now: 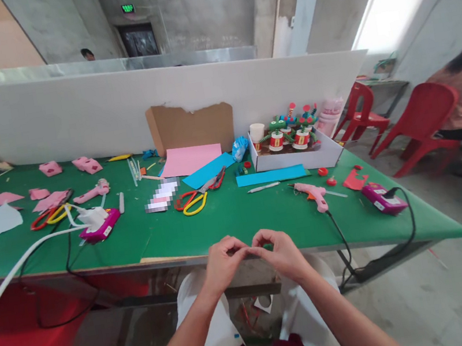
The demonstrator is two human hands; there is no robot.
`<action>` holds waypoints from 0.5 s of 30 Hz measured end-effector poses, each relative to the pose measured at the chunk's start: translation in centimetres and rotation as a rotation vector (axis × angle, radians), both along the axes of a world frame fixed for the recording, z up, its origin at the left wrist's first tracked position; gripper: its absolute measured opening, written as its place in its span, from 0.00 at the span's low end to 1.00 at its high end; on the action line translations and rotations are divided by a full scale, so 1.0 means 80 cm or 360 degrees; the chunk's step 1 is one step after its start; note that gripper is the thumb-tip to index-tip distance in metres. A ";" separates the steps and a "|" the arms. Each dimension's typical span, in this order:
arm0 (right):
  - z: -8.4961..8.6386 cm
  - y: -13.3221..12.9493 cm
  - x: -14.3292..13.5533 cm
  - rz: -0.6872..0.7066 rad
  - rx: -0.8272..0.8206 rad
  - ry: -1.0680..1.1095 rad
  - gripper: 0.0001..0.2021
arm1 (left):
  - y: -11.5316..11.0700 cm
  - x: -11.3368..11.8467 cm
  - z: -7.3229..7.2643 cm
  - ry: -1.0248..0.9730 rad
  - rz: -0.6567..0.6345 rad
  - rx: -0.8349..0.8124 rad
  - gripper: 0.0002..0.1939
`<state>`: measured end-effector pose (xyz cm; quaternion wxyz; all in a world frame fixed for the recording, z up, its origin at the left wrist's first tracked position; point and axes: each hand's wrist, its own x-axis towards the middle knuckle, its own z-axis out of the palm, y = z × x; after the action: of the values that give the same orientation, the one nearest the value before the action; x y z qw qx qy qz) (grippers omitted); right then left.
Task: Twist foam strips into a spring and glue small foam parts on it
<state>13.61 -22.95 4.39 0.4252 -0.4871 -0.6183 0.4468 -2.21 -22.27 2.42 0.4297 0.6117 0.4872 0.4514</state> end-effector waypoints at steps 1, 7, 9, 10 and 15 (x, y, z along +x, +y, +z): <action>-0.002 -0.001 -0.002 -0.0018 -0.0023 0.0056 0.09 | 0.000 0.001 0.001 0.0006 0.0009 0.0021 0.08; -0.016 0.004 -0.021 -0.0365 -0.0283 0.0849 0.14 | -0.002 0.024 -0.003 -0.0491 0.0192 -0.0283 0.13; -0.018 0.009 -0.018 -0.0537 -0.0300 0.1038 0.16 | -0.002 0.029 -0.008 -0.0712 0.0278 -0.0368 0.15; -0.018 0.011 -0.015 -0.0589 -0.0316 0.1091 0.17 | -0.001 0.029 -0.010 -0.0789 0.0304 -0.0398 0.16; -0.019 0.012 -0.007 -0.0335 -0.0542 0.1041 0.17 | 0.002 0.025 -0.013 -0.0784 0.0319 -0.0444 0.18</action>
<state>13.05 -22.02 2.86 0.5565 -0.4433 -0.3134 0.6289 -0.23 -22.12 1.39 0.5682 0.3675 0.4837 0.5552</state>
